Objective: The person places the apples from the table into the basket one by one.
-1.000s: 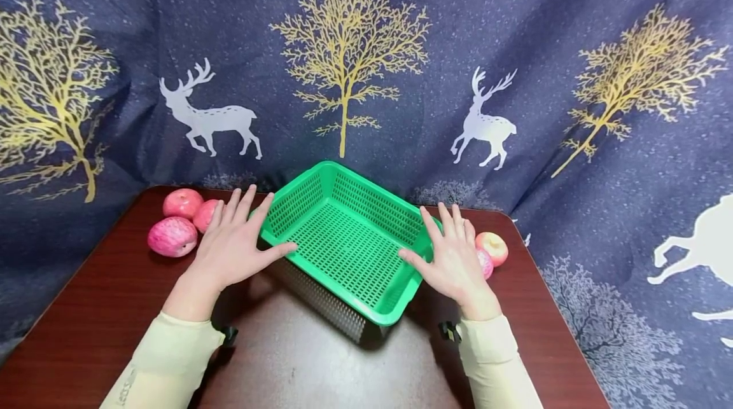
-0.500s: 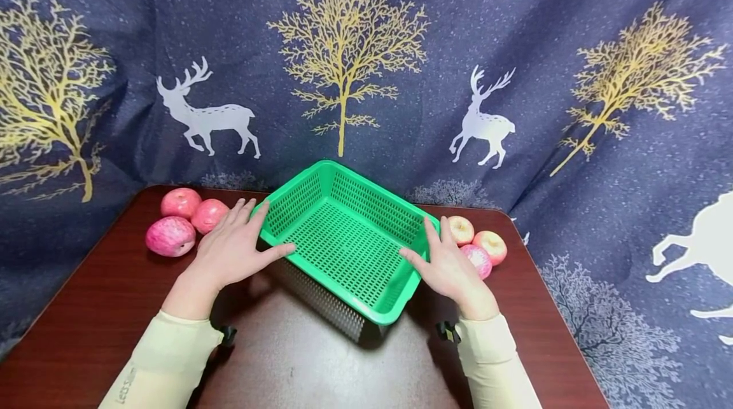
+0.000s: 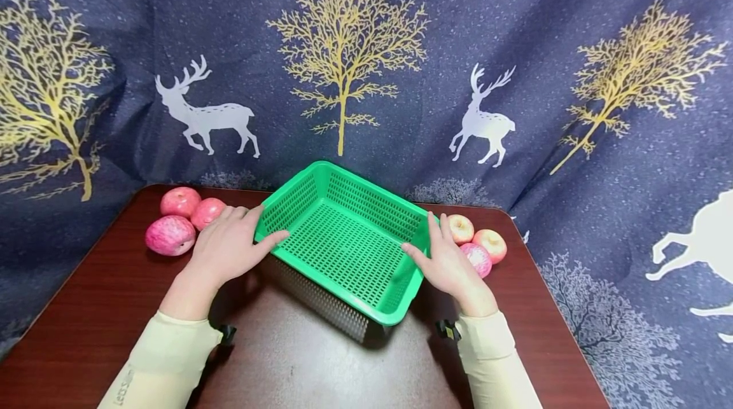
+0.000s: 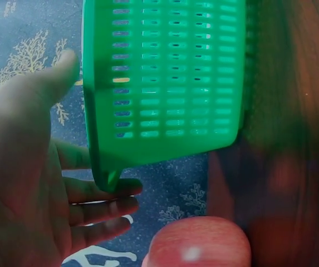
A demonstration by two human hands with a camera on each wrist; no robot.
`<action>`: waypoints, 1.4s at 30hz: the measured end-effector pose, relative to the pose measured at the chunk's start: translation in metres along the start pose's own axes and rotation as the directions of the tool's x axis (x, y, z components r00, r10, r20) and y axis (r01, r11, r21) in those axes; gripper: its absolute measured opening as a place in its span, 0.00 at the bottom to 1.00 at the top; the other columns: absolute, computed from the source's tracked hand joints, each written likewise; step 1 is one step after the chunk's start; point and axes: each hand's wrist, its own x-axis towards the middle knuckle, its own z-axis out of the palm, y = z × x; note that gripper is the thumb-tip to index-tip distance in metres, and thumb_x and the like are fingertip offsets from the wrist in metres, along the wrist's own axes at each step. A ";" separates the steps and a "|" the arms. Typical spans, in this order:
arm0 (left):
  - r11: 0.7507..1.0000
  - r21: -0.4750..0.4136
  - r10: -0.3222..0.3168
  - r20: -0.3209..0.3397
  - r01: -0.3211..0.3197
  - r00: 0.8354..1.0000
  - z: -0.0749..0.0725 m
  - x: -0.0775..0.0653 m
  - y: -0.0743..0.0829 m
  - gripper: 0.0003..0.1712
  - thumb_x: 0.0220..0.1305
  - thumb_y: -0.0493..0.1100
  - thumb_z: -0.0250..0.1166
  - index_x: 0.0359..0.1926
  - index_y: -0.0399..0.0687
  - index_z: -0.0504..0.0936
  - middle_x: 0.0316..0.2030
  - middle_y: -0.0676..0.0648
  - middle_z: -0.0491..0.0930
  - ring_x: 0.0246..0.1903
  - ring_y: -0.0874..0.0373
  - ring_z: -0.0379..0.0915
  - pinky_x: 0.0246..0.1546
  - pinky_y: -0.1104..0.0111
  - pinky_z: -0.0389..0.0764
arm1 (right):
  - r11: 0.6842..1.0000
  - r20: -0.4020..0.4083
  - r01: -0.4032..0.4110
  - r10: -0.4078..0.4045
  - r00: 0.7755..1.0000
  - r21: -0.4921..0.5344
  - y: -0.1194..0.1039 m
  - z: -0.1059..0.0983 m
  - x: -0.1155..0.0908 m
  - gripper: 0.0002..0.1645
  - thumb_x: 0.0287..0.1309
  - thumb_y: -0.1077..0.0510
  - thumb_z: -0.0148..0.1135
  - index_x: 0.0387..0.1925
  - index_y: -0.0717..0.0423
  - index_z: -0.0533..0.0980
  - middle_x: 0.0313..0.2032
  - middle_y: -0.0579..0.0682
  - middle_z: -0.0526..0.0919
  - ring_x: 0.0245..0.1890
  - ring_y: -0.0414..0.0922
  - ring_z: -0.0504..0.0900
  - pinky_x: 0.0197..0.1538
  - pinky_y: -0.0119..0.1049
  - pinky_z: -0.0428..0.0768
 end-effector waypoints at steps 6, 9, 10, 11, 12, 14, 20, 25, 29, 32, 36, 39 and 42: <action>1.000 -0.008 -0.024 0.009 0.024 1.000 -0.001 0.001 -0.002 0.48 0.64 0.78 0.46 0.63 0.42 0.72 0.47 0.39 0.76 0.47 0.41 0.73 0.41 0.43 0.75 | 1.000 -0.025 0.018 -0.019 1.000 -0.020 0.000 -0.001 0.000 0.60 0.62 0.24 0.49 0.77 0.53 0.38 0.75 0.65 0.42 0.69 0.59 0.57 0.65 0.54 0.62; 1.000 -0.018 -0.022 -0.001 0.022 1.000 0.000 0.001 -0.003 0.39 0.69 0.70 0.50 0.61 0.42 0.72 0.46 0.39 0.76 0.44 0.40 0.75 0.37 0.42 0.76 | 0.999 -0.054 0.042 -0.042 0.998 -0.012 0.001 -0.006 0.000 0.59 0.63 0.26 0.51 0.77 0.56 0.42 0.74 0.64 0.45 0.71 0.58 0.55 0.66 0.54 0.60; 0.999 -0.025 -0.023 -0.005 0.022 1.000 0.001 0.001 -0.003 0.36 0.70 0.67 0.52 0.61 0.42 0.72 0.46 0.39 0.76 0.43 0.40 0.75 0.36 0.42 0.76 | 0.999 -0.074 0.052 -0.053 0.996 -0.014 0.002 -0.008 0.001 0.58 0.63 0.26 0.51 0.77 0.57 0.43 0.74 0.64 0.47 0.71 0.57 0.54 0.67 0.55 0.59; 0.999 -0.032 -0.025 -0.009 0.025 1.000 0.001 0.001 -0.003 0.33 0.71 0.63 0.53 0.61 0.42 0.71 0.46 0.39 0.75 0.42 0.40 0.75 0.36 0.42 0.76 | 0.998 -0.100 0.060 -0.061 0.993 -0.018 0.004 -0.011 0.001 0.56 0.63 0.27 0.51 0.77 0.57 0.45 0.74 0.63 0.50 0.71 0.57 0.54 0.66 0.55 0.60; 0.999 -0.042 -0.029 -0.014 0.028 0.999 0.001 0.001 -0.003 0.31 0.71 0.60 0.54 0.61 0.41 0.71 0.46 0.38 0.75 0.41 0.39 0.75 0.35 0.42 0.76 | 0.998 -0.130 0.066 -0.068 0.989 -0.014 0.006 -0.013 0.002 0.55 0.64 0.28 0.52 0.76 0.58 0.47 0.73 0.62 0.52 0.71 0.56 0.55 0.66 0.55 0.60; 0.997 -0.066 -0.041 -0.023 0.040 0.999 0.002 0.002 -0.003 0.27 0.71 0.55 0.55 0.61 0.40 0.70 0.47 0.38 0.75 0.41 0.39 0.75 0.36 0.42 0.76 | 0.998 -0.197 0.065 -0.068 0.978 -0.021 0.011 -0.019 0.002 0.52 0.65 0.30 0.53 0.75 0.58 0.50 0.72 0.60 0.57 0.70 0.55 0.58 0.65 0.55 0.62; 0.990 -0.110 -0.090 -0.038 0.085 0.995 0.003 0.002 -0.003 0.24 0.67 0.46 0.52 0.60 0.38 0.70 0.46 0.37 0.75 0.42 0.38 0.75 0.38 0.42 0.75 | 0.998 -0.333 0.011 -0.032 0.942 -0.064 0.032 -0.037 0.003 0.44 0.68 0.37 0.53 0.73 0.59 0.56 0.68 0.60 0.63 0.65 0.58 0.65 0.62 0.58 0.65; 0.994 -0.073 -0.086 -0.039 0.083 0.996 0.004 0.002 -0.004 0.23 0.67 0.44 0.50 0.60 0.39 0.71 0.47 0.37 0.76 0.43 0.39 0.75 0.34 0.42 0.76 | 0.993 -0.360 -0.039 -0.003 0.933 -0.109 0.047 -0.042 0.002 0.45 0.67 0.34 0.53 0.71 0.61 0.59 0.68 0.62 0.64 0.66 0.61 0.63 0.63 0.58 0.62; 0.995 -0.054 -0.084 -0.038 0.082 0.996 0.005 0.002 -0.007 0.23 0.68 0.45 0.50 0.60 0.39 0.70 0.48 0.37 0.77 0.41 0.39 0.76 0.31 0.42 0.76 | 0.988 -0.367 -0.060 0.003 0.930 -0.144 0.052 -0.039 0.001 0.44 0.64 0.37 0.59 0.68 0.63 0.63 0.65 0.66 0.65 0.63 0.64 0.64 0.62 0.60 0.63; 0.995 -0.049 -0.086 -0.032 0.085 0.996 0.006 0.002 -0.009 0.22 0.69 0.45 0.50 0.59 0.39 0.70 0.47 0.37 0.78 0.41 0.40 0.77 0.31 0.42 0.76 | 0.981 -0.345 -0.081 0.016 0.938 -0.176 0.055 -0.036 0.000 0.39 0.61 0.42 0.61 0.66 0.61 0.67 0.63 0.66 0.67 0.58 0.68 0.67 0.56 0.63 0.66; 0.995 -0.056 -0.083 -0.034 0.081 0.996 0.008 0.003 -0.010 0.21 0.70 0.47 0.51 0.57 0.39 0.71 0.45 0.38 0.79 0.39 0.40 0.77 0.31 0.42 0.76 | 0.970 -0.284 -0.112 0.047 0.958 -0.217 0.059 -0.031 -0.001 0.36 0.59 0.42 0.63 0.65 0.55 0.70 0.59 0.66 0.68 0.53 0.69 0.68 0.49 0.65 0.70; 0.995 -0.064 -0.082 -0.037 0.079 0.996 0.009 0.003 -0.011 0.20 0.72 0.48 0.50 0.54 0.39 0.71 0.43 0.38 0.79 0.38 0.39 0.77 0.32 0.42 0.75 | 0.961 -0.244 -0.115 0.052 0.968 -0.253 0.063 -0.026 -0.001 0.39 0.58 0.40 0.64 0.66 0.54 0.68 0.56 0.68 0.68 0.50 0.70 0.68 0.48 0.65 0.70; 0.994 -0.065 -0.086 -0.035 0.083 0.996 0.010 0.003 -0.011 0.19 0.72 0.49 0.50 0.53 0.40 0.71 0.42 0.38 0.79 0.37 0.39 0.77 0.31 0.42 0.75 | 0.949 -0.227 -0.108 0.040 0.973 -0.295 0.067 -0.021 0.001 0.42 0.56 0.39 0.65 0.67 0.54 0.67 0.52 0.71 0.69 0.47 0.71 0.69 0.50 0.64 0.69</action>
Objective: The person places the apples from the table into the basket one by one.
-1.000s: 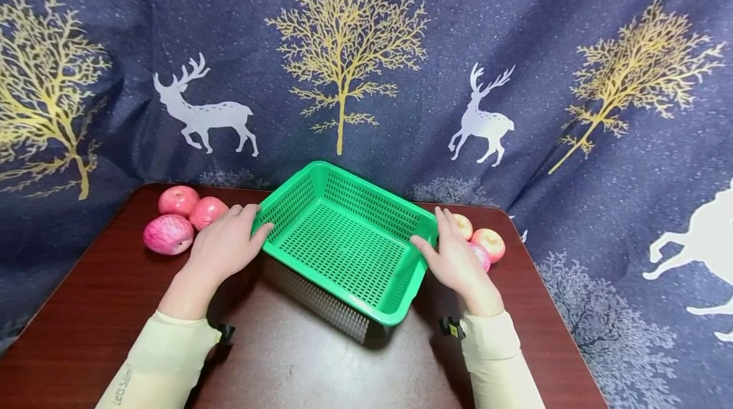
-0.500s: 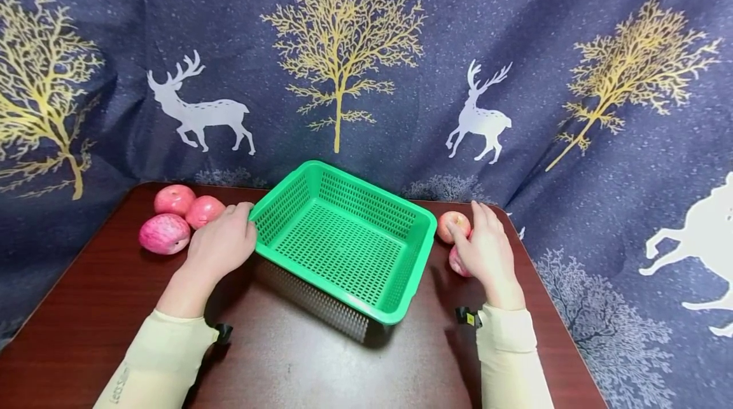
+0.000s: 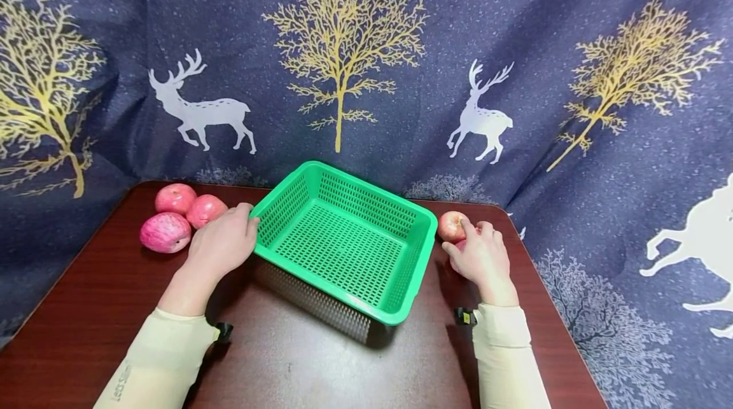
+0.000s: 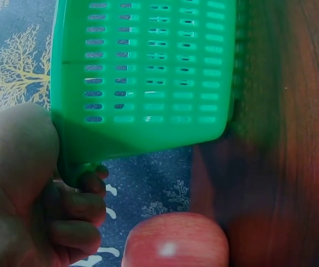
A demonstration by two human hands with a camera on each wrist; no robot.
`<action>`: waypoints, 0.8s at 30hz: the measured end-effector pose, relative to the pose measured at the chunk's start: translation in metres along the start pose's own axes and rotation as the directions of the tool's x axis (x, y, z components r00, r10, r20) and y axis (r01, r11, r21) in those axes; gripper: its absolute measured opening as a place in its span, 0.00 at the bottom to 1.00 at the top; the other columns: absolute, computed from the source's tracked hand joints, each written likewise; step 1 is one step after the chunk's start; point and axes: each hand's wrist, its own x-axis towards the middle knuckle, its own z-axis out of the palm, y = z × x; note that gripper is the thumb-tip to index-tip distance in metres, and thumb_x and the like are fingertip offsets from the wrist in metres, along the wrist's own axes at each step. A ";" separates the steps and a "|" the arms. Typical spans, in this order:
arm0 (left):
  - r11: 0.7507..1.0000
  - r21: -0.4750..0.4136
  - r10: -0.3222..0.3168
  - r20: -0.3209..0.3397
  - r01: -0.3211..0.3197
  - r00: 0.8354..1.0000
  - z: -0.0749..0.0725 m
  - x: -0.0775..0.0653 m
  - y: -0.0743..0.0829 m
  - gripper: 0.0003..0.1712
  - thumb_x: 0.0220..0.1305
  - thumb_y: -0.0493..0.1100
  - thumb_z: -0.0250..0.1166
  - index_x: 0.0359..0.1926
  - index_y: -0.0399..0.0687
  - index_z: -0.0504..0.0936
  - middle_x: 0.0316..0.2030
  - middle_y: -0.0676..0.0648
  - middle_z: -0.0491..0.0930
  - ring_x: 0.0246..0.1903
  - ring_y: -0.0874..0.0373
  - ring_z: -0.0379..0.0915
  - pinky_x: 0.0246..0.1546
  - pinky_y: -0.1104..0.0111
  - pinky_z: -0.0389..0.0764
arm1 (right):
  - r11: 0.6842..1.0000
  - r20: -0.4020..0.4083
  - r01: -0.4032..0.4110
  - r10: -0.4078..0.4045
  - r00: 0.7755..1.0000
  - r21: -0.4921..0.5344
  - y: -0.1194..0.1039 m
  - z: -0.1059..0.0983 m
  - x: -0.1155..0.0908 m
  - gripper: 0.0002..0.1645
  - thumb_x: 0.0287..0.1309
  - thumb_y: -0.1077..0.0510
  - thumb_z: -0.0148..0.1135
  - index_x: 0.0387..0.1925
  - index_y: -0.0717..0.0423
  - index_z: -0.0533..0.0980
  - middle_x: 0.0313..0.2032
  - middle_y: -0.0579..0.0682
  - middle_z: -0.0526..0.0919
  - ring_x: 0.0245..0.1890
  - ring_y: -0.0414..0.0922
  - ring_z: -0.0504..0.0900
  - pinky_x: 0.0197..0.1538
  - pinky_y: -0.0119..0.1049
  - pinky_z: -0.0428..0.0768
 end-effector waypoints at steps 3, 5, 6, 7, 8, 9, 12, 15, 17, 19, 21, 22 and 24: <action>1.000 0.006 -0.003 0.002 0.003 1.000 0.000 0.000 0.000 0.18 0.72 0.49 0.50 0.53 0.40 0.71 0.42 0.39 0.80 0.35 0.39 0.77 0.29 0.43 0.75 | 1.000 0.004 -0.006 0.006 1.000 -0.018 0.000 0.003 0.000 0.45 0.52 0.38 0.68 0.67 0.52 0.66 0.47 0.70 0.69 0.45 0.71 0.69 0.50 0.63 0.67; 1.000 0.013 -0.005 0.005 0.005 1.000 -0.001 -0.001 0.000 0.18 0.73 0.49 0.49 0.53 0.41 0.71 0.43 0.39 0.80 0.35 0.39 0.78 0.28 0.43 0.75 | 0.999 0.007 -0.024 0.024 1.000 -0.023 0.000 0.004 -0.001 0.46 0.49 0.38 0.70 0.67 0.51 0.66 0.46 0.69 0.69 0.45 0.70 0.68 0.49 0.63 0.67; 1.000 0.016 -0.007 0.008 0.007 1.000 -0.001 -0.001 0.000 0.19 0.73 0.50 0.49 0.53 0.41 0.71 0.44 0.39 0.80 0.35 0.40 0.78 0.28 0.43 0.75 | 0.999 0.009 -0.034 0.034 0.999 -0.025 0.000 0.005 -0.002 0.46 0.48 0.37 0.70 0.66 0.50 0.66 0.46 0.69 0.68 0.46 0.70 0.68 0.49 0.64 0.67; 1.000 0.020 -0.009 0.012 0.009 1.000 -0.001 -0.001 0.000 0.19 0.73 0.50 0.49 0.54 0.41 0.71 0.44 0.39 0.80 0.35 0.40 0.78 0.28 0.43 0.75 | 0.999 0.010 -0.045 0.046 0.999 -0.024 0.000 0.006 -0.002 0.47 0.47 0.37 0.71 0.66 0.49 0.67 0.46 0.69 0.68 0.46 0.69 0.67 0.48 0.64 0.67; 1.000 0.022 -0.011 0.019 0.011 1.000 -0.002 0.000 0.000 0.19 0.73 0.50 0.49 0.54 0.41 0.71 0.45 0.39 0.80 0.36 0.39 0.78 0.28 0.43 0.75 | 0.998 0.010 -0.056 0.056 0.998 -0.025 0.000 0.006 -0.002 0.47 0.46 0.37 0.72 0.66 0.49 0.67 0.46 0.68 0.68 0.47 0.69 0.67 0.48 0.65 0.66; 1.000 0.025 -0.012 0.024 0.012 1.000 -0.002 0.000 0.000 0.19 0.73 0.50 0.49 0.54 0.41 0.71 0.45 0.39 0.80 0.36 0.39 0.78 0.28 0.43 0.75 | 0.998 0.008 -0.062 0.063 0.998 -0.028 0.001 0.007 -0.002 0.48 0.44 0.37 0.73 0.65 0.49 0.67 0.47 0.68 0.68 0.48 0.69 0.66 0.48 0.65 0.66; 0.999 0.030 -0.019 0.038 0.018 0.999 -0.002 0.000 0.000 0.19 0.73 0.50 0.49 0.54 0.42 0.71 0.45 0.39 0.80 0.37 0.39 0.78 0.29 0.43 0.75 | 0.997 0.001 -0.075 0.075 0.997 -0.032 0.002 0.010 -0.003 0.50 0.40 0.37 0.76 0.64 0.50 0.68 0.46 0.68 0.67 0.48 0.69 0.66 0.47 0.66 0.65; 0.999 0.032 -0.021 0.046 0.019 0.999 -0.002 0.001 0.000 0.19 0.73 0.50 0.48 0.54 0.42 0.71 0.44 0.39 0.80 0.36 0.39 0.78 0.28 0.43 0.75 | 0.996 -0.010 -0.079 0.079 0.997 -0.027 0.002 0.012 -0.003 0.52 0.34 0.36 0.78 0.61 0.52 0.69 0.44 0.65 0.66 0.49 0.68 0.66 0.48 0.66 0.64; 0.999 0.034 -0.025 0.047 0.023 0.999 -0.003 0.001 0.000 0.19 0.73 0.51 0.48 0.54 0.42 0.71 0.44 0.40 0.80 0.36 0.40 0.78 0.28 0.43 0.75 | 0.996 0.003 -0.087 0.087 0.996 -0.023 0.002 0.013 -0.003 0.54 0.33 0.36 0.79 0.62 0.54 0.68 0.45 0.65 0.65 0.51 0.68 0.64 0.50 0.67 0.62; 0.999 0.035 -0.026 0.051 0.024 0.998 -0.003 0.002 0.000 0.19 0.73 0.51 0.48 0.54 0.42 0.71 0.44 0.40 0.80 0.36 0.40 0.78 0.28 0.43 0.75 | 0.995 0.031 -0.101 0.102 0.994 -0.019 0.002 0.015 -0.003 0.58 0.34 0.36 0.78 0.65 0.54 0.65 0.49 0.67 0.63 0.56 0.69 0.61 0.53 0.68 0.59; 0.999 0.035 -0.029 0.053 0.027 0.998 -0.003 0.002 0.000 0.19 0.73 0.51 0.48 0.55 0.42 0.71 0.44 0.40 0.80 0.36 0.40 0.78 0.28 0.43 0.75 | 0.993 0.071 -0.120 0.121 0.990 -0.020 0.001 0.017 -0.002 0.61 0.36 0.35 0.77 0.68 0.54 0.60 0.55 0.70 0.60 0.61 0.70 0.55 0.55 0.70 0.56; 0.999 0.036 -0.030 0.055 0.028 0.998 -0.003 0.002 0.000 0.19 0.73 0.51 0.48 0.55 0.42 0.71 0.44 0.40 0.80 0.36 0.40 0.78 0.28 0.43 0.75 | 0.992 0.091 -0.128 0.129 0.987 -0.024 0.001 0.019 -0.002 0.63 0.37 0.35 0.77 0.70 0.54 0.57 0.58 0.72 0.57 0.63 0.71 0.52 0.56 0.71 0.54; 0.999 0.035 -0.031 0.058 0.029 0.998 -0.003 0.002 0.001 0.19 0.73 0.51 0.48 0.54 0.42 0.71 0.44 0.40 0.80 0.36 0.40 0.78 0.28 0.43 0.75 | 0.989 0.112 -0.145 0.147 0.983 -0.026 -0.001 0.020 -0.002 0.65 0.38 0.35 0.76 0.72 0.54 0.53 0.63 0.74 0.51 0.65 0.72 0.47 0.56 0.73 0.54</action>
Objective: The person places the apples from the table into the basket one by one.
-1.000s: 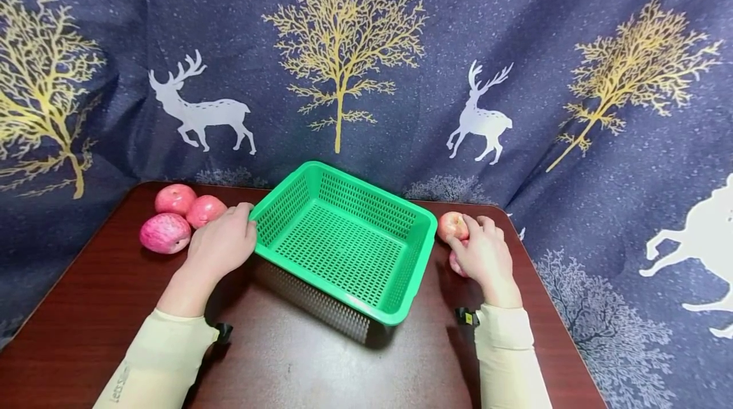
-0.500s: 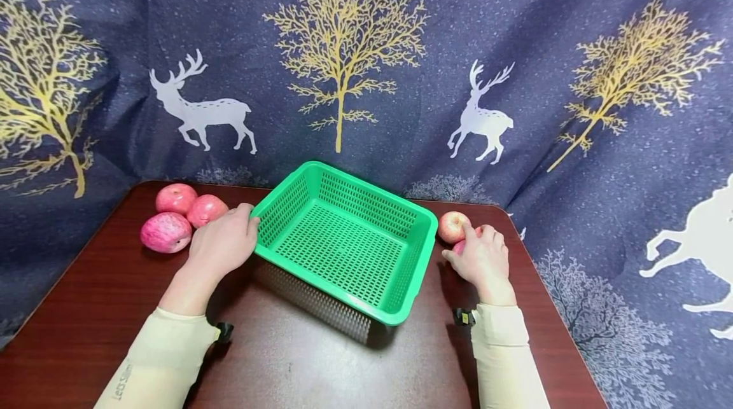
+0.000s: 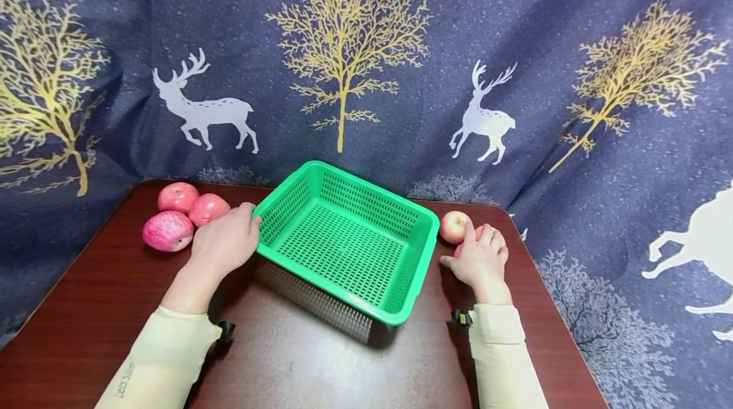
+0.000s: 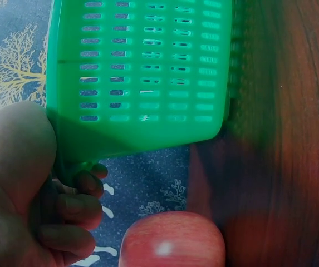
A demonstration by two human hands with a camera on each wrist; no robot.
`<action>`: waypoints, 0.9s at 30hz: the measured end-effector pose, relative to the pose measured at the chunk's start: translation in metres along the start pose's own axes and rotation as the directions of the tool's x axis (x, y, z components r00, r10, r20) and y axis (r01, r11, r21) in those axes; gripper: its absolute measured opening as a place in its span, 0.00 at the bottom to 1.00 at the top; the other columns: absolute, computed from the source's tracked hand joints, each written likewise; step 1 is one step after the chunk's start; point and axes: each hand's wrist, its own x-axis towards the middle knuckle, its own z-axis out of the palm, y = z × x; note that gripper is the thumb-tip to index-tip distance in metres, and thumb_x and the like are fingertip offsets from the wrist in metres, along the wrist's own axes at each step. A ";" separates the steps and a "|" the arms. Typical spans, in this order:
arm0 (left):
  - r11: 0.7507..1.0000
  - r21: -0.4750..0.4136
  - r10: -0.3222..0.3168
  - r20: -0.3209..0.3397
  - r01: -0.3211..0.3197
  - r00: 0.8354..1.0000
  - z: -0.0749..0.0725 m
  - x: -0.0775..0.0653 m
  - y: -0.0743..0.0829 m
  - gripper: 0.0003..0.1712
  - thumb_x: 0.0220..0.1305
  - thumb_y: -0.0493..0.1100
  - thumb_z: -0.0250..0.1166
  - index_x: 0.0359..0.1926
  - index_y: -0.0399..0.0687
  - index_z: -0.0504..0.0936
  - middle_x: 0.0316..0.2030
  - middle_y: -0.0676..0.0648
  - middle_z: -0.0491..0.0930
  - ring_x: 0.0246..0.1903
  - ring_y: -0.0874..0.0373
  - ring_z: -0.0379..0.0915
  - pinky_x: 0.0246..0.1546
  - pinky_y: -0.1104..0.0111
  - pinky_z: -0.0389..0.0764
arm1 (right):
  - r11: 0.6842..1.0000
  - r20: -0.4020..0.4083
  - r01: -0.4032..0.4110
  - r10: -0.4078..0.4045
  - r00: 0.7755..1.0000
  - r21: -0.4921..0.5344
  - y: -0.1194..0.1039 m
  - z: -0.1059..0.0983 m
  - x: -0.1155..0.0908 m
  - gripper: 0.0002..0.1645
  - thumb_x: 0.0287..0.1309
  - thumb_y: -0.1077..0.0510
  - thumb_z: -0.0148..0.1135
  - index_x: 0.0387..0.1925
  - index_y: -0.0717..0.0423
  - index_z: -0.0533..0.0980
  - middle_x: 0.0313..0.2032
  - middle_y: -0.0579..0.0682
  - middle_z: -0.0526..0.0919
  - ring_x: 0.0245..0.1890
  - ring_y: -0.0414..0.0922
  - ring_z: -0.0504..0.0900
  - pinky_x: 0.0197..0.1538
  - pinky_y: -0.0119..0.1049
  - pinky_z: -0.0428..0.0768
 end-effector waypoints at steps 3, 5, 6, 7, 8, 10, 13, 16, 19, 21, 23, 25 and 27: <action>1.000 0.002 -0.001 -0.004 0.001 1.000 0.000 0.000 0.000 0.19 0.73 0.51 0.48 0.54 0.43 0.71 0.43 0.41 0.80 0.35 0.41 0.78 0.28 0.43 0.75 | 1.000 0.007 -0.017 0.017 1.000 0.000 -0.002 0.002 0.000 0.67 0.38 0.37 0.77 0.73 0.55 0.52 0.66 0.75 0.47 0.67 0.72 0.44 0.54 0.75 0.56; 1.000 0.003 -0.001 -0.011 0.001 1.000 0.001 0.000 -0.001 0.18 0.73 0.51 0.48 0.53 0.43 0.71 0.43 0.41 0.80 0.35 0.41 0.78 0.28 0.44 0.75 | 1.000 0.006 -0.024 0.024 1.000 0.000 -0.003 0.002 0.000 0.67 0.37 0.39 0.78 0.73 0.55 0.52 0.67 0.75 0.46 0.67 0.72 0.44 0.51 0.76 0.59; 1.000 0.003 0.000 -0.015 0.000 1.000 0.001 0.000 -0.001 0.18 0.73 0.51 0.48 0.53 0.43 0.71 0.42 0.41 0.80 0.35 0.41 0.78 0.28 0.44 0.75 | 1.000 0.007 -0.026 0.026 1.000 -0.002 -0.003 0.002 0.000 0.67 0.37 0.39 0.78 0.73 0.56 0.51 0.67 0.75 0.46 0.66 0.72 0.44 0.50 0.76 0.60; 1.000 0.004 0.001 -0.019 0.000 1.000 0.001 -0.001 -0.001 0.18 0.73 0.51 0.48 0.53 0.43 0.71 0.42 0.41 0.80 0.34 0.41 0.78 0.28 0.44 0.75 | 1.000 0.008 -0.027 0.027 1.000 -0.003 -0.004 0.002 0.000 0.67 0.37 0.40 0.78 0.73 0.56 0.51 0.67 0.76 0.45 0.66 0.72 0.45 0.49 0.76 0.61; 1.000 0.003 0.001 -0.022 -0.001 1.000 0.001 -0.001 -0.001 0.18 0.73 0.51 0.48 0.52 0.43 0.71 0.42 0.41 0.80 0.34 0.41 0.78 0.27 0.44 0.75 | 1.000 0.011 -0.028 0.029 1.000 -0.006 -0.004 0.002 0.000 0.67 0.37 0.40 0.78 0.73 0.56 0.51 0.67 0.76 0.45 0.66 0.72 0.45 0.48 0.76 0.62; 1.000 0.004 0.002 -0.026 -0.002 1.000 0.002 -0.001 -0.001 0.18 0.73 0.51 0.48 0.52 0.43 0.71 0.41 0.41 0.80 0.33 0.41 0.78 0.27 0.44 0.75 | 0.999 0.017 -0.031 0.031 0.999 -0.010 -0.005 0.002 0.000 0.67 0.38 0.41 0.78 0.74 0.56 0.50 0.67 0.76 0.45 0.66 0.72 0.45 0.46 0.75 0.64; 1.000 0.004 0.004 -0.031 -0.004 1.000 0.003 -0.001 -0.002 0.18 0.73 0.51 0.49 0.52 0.43 0.71 0.40 0.41 0.80 0.32 0.41 0.77 0.27 0.44 0.75 | 0.999 0.021 -0.037 0.037 0.999 -0.019 -0.006 0.001 0.000 0.67 0.38 0.41 0.77 0.74 0.54 0.50 0.67 0.76 0.45 0.66 0.72 0.45 0.45 0.75 0.65; 1.000 0.004 0.004 -0.034 -0.004 0.999 0.003 -0.001 -0.002 0.18 0.73 0.51 0.49 0.52 0.43 0.71 0.40 0.41 0.79 0.31 0.40 0.77 0.27 0.44 0.75 | 0.999 0.019 -0.042 0.043 0.999 -0.022 -0.005 0.001 -0.001 0.68 0.37 0.41 0.78 0.74 0.52 0.50 0.67 0.75 0.46 0.66 0.72 0.46 0.45 0.75 0.65; 1.000 0.003 0.003 -0.033 -0.003 0.999 0.003 -0.001 -0.002 0.17 0.73 0.51 0.48 0.51 0.43 0.71 0.40 0.41 0.79 0.31 0.40 0.77 0.27 0.44 0.74 | 0.999 0.016 -0.045 0.046 0.999 -0.023 -0.004 0.001 -0.001 0.69 0.35 0.41 0.79 0.75 0.51 0.50 0.67 0.75 0.46 0.66 0.72 0.46 0.46 0.75 0.64; 1.000 0.004 0.002 -0.030 -0.002 1.000 0.003 -0.001 -0.002 0.17 0.73 0.51 0.48 0.51 0.44 0.71 0.40 0.41 0.79 0.32 0.39 0.77 0.27 0.44 0.74 | 0.999 0.014 -0.043 0.044 0.999 -0.027 -0.003 0.003 0.000 0.70 0.34 0.40 0.79 0.75 0.50 0.50 0.67 0.75 0.46 0.66 0.72 0.46 0.46 0.74 0.63; 1.000 0.006 -0.001 -0.028 0.001 1.000 0.003 -0.001 -0.002 0.17 0.73 0.51 0.48 0.51 0.44 0.71 0.40 0.42 0.79 0.32 0.40 0.77 0.27 0.44 0.74 | 0.999 0.014 -0.037 0.038 0.999 -0.036 -0.001 0.004 0.001 0.70 0.34 0.40 0.79 0.75 0.50 0.49 0.66 0.75 0.46 0.65 0.72 0.47 0.47 0.74 0.63; 1.000 0.006 -0.001 -0.027 0.001 1.000 0.002 -0.001 -0.002 0.17 0.73 0.51 0.49 0.51 0.44 0.71 0.41 0.42 0.80 0.32 0.40 0.77 0.26 0.44 0.74 | 0.998 0.011 -0.035 0.035 0.999 -0.043 0.000 0.005 0.002 0.70 0.33 0.41 0.79 0.75 0.50 0.50 0.66 0.75 0.46 0.65 0.72 0.47 0.47 0.73 0.63; 1.000 0.006 -0.001 -0.027 0.001 1.000 0.002 -0.001 -0.001 0.17 0.73 0.51 0.49 0.51 0.44 0.72 0.41 0.42 0.80 0.32 0.40 0.77 0.26 0.44 0.74 | 0.998 0.006 -0.031 0.032 0.999 -0.050 0.000 0.005 0.002 0.70 0.33 0.42 0.79 0.75 0.51 0.50 0.65 0.75 0.47 0.64 0.73 0.48 0.48 0.73 0.62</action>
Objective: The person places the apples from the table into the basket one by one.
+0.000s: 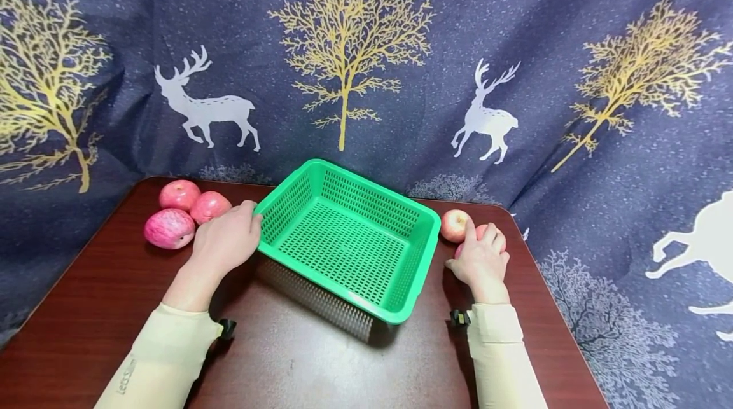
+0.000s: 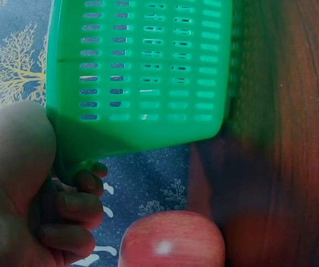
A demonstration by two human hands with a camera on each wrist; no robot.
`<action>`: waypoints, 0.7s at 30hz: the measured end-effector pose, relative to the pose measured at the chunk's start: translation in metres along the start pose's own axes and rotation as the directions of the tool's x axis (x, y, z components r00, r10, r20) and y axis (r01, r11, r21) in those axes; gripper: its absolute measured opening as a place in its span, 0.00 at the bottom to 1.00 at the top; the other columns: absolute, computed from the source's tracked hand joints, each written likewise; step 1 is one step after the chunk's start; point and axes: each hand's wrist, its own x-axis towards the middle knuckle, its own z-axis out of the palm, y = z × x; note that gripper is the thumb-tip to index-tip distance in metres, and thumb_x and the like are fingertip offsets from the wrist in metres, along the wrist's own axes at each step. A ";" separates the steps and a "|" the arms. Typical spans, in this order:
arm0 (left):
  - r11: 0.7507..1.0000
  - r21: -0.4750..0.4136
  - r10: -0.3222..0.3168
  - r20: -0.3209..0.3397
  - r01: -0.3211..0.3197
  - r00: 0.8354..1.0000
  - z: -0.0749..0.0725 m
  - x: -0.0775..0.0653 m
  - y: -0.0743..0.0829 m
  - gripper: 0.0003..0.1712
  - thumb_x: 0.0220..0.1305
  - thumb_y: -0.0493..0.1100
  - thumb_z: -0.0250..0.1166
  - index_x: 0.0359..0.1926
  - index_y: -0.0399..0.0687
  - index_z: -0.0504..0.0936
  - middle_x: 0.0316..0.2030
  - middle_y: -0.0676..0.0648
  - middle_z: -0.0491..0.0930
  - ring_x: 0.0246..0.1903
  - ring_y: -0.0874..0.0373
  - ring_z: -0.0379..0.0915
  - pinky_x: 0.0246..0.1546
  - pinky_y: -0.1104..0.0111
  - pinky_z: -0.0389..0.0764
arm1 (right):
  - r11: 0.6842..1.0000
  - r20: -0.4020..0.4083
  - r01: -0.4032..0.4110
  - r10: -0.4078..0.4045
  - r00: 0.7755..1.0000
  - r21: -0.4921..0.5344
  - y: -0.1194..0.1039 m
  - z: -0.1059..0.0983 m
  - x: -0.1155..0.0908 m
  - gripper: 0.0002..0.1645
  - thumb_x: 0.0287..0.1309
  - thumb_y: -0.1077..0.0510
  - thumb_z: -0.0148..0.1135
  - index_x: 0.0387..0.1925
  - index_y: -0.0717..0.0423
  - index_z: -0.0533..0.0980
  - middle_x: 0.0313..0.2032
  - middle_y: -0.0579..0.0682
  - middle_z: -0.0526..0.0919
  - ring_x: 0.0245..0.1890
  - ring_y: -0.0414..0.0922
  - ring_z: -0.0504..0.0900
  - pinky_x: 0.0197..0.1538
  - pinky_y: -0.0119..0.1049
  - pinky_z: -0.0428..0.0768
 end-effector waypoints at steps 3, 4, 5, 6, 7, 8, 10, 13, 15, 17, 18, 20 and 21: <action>1.000 0.001 0.002 0.000 -0.002 1.000 0.000 0.000 0.000 0.17 0.73 0.51 0.49 0.51 0.44 0.72 0.41 0.42 0.80 0.32 0.40 0.77 0.26 0.44 0.74 | 1.000 -0.010 0.006 -0.006 1.000 -0.002 0.000 0.000 0.001 0.67 0.33 0.44 0.77 0.74 0.52 0.52 0.62 0.74 0.51 0.62 0.73 0.49 0.49 0.71 0.62; 1.000 0.001 0.002 0.001 -0.002 1.000 -0.001 0.000 0.000 0.17 0.73 0.51 0.49 0.51 0.44 0.72 0.41 0.42 0.80 0.32 0.40 0.77 0.26 0.44 0.74 | 1.000 -0.014 0.009 -0.009 1.000 -0.004 0.000 0.000 0.001 0.67 0.33 0.45 0.77 0.74 0.53 0.52 0.60 0.73 0.52 0.62 0.73 0.50 0.49 0.71 0.62; 1.000 0.001 0.001 0.000 -0.001 1.000 -0.001 0.000 0.000 0.17 0.73 0.51 0.49 0.51 0.44 0.72 0.41 0.42 0.80 0.32 0.40 0.77 0.26 0.44 0.74 | 1.000 -0.019 0.013 -0.013 1.000 -0.004 0.000 0.001 0.001 0.66 0.33 0.45 0.76 0.73 0.54 0.53 0.58 0.73 0.53 0.61 0.73 0.50 0.50 0.70 0.61; 1.000 0.001 -0.001 0.001 0.001 1.000 -0.001 0.000 0.000 0.18 0.73 0.52 0.49 0.52 0.44 0.72 0.41 0.42 0.80 0.32 0.41 0.77 0.26 0.44 0.74 | 1.000 -0.024 0.017 -0.017 1.000 -0.005 0.000 0.001 0.002 0.66 0.33 0.46 0.76 0.73 0.55 0.53 0.57 0.72 0.54 0.61 0.72 0.51 0.51 0.70 0.61; 1.000 0.001 -0.001 0.001 0.001 1.000 -0.001 0.000 0.000 0.18 0.73 0.52 0.49 0.52 0.44 0.72 0.42 0.41 0.80 0.32 0.40 0.77 0.25 0.44 0.74 | 1.000 -0.031 0.020 -0.020 0.999 -0.005 0.000 0.001 0.002 0.65 0.32 0.46 0.76 0.73 0.55 0.54 0.56 0.72 0.55 0.60 0.72 0.51 0.52 0.69 0.61; 1.000 0.000 -0.003 0.001 0.003 1.000 -0.001 0.000 0.000 0.18 0.73 0.52 0.49 0.52 0.44 0.72 0.42 0.41 0.80 0.32 0.40 0.77 0.25 0.44 0.74 | 1.000 -0.038 0.023 -0.023 0.999 -0.005 0.000 0.002 0.002 0.65 0.32 0.46 0.76 0.72 0.56 0.54 0.55 0.71 0.55 0.60 0.72 0.52 0.52 0.69 0.60; 1.000 -0.002 -0.005 0.003 0.005 1.000 -0.001 0.000 -0.001 0.18 0.73 0.52 0.48 0.52 0.44 0.72 0.42 0.41 0.80 0.32 0.40 0.77 0.25 0.44 0.74 | 1.000 -0.048 0.025 -0.025 0.999 -0.005 0.000 0.003 0.003 0.65 0.31 0.46 0.76 0.72 0.56 0.55 0.54 0.70 0.56 0.60 0.71 0.52 0.54 0.68 0.60; 1.000 -0.003 -0.007 0.009 0.007 1.000 -0.001 0.000 -0.001 0.18 0.73 0.52 0.48 0.52 0.45 0.72 0.42 0.41 0.80 0.32 0.40 0.78 0.25 0.44 0.74 | 1.000 -0.062 0.030 -0.030 0.998 -0.003 0.000 0.003 0.003 0.65 0.30 0.45 0.77 0.71 0.56 0.56 0.53 0.70 0.57 0.59 0.71 0.53 0.54 0.67 0.59; 1.000 -0.003 -0.008 0.010 0.008 1.000 -0.001 0.000 -0.001 0.18 0.73 0.52 0.48 0.52 0.45 0.71 0.42 0.42 0.80 0.32 0.40 0.78 0.25 0.44 0.74 | 0.999 -0.068 0.033 -0.033 0.997 0.005 -0.001 0.003 0.002 0.65 0.29 0.45 0.77 0.71 0.57 0.57 0.53 0.69 0.58 0.58 0.71 0.54 0.55 0.66 0.59; 1.000 -0.003 -0.009 0.009 0.009 1.000 -0.001 0.000 -0.001 0.18 0.73 0.52 0.48 0.52 0.45 0.71 0.41 0.41 0.80 0.32 0.40 0.78 0.25 0.44 0.74 | 0.999 -0.083 0.039 -0.038 0.996 0.010 -0.001 0.002 0.001 0.64 0.29 0.46 0.77 0.70 0.58 0.58 0.52 0.69 0.58 0.57 0.70 0.55 0.54 0.66 0.60; 1.000 -0.004 -0.010 0.009 0.010 1.000 -0.001 0.001 -0.001 0.17 0.73 0.52 0.49 0.51 0.45 0.72 0.41 0.41 0.80 0.32 0.40 0.78 0.24 0.44 0.74 | 0.999 -0.093 0.043 -0.041 0.995 0.014 -0.002 0.001 0.001 0.62 0.28 0.46 0.76 0.68 0.59 0.59 0.52 0.69 0.59 0.57 0.70 0.56 0.54 0.66 0.60; 1.000 -0.005 -0.015 0.007 0.015 1.000 -0.001 0.001 -0.001 0.17 0.73 0.52 0.48 0.51 0.45 0.72 0.39 0.41 0.80 0.31 0.40 0.77 0.24 0.44 0.74 | 0.999 -0.118 0.048 -0.044 0.992 0.024 -0.002 0.001 0.000 0.57 0.28 0.47 0.75 0.63 0.62 0.63 0.51 0.69 0.60 0.55 0.70 0.57 0.53 0.65 0.61; 1.000 -0.007 -0.017 0.009 0.017 1.000 -0.001 0.001 -0.001 0.17 0.73 0.52 0.48 0.50 0.45 0.72 0.38 0.40 0.80 0.30 0.40 0.77 0.24 0.44 0.73 | 0.998 -0.133 0.050 -0.046 0.990 0.025 -0.003 0.001 0.000 0.54 0.28 0.47 0.75 0.60 0.62 0.64 0.51 0.69 0.60 0.54 0.70 0.58 0.52 0.65 0.62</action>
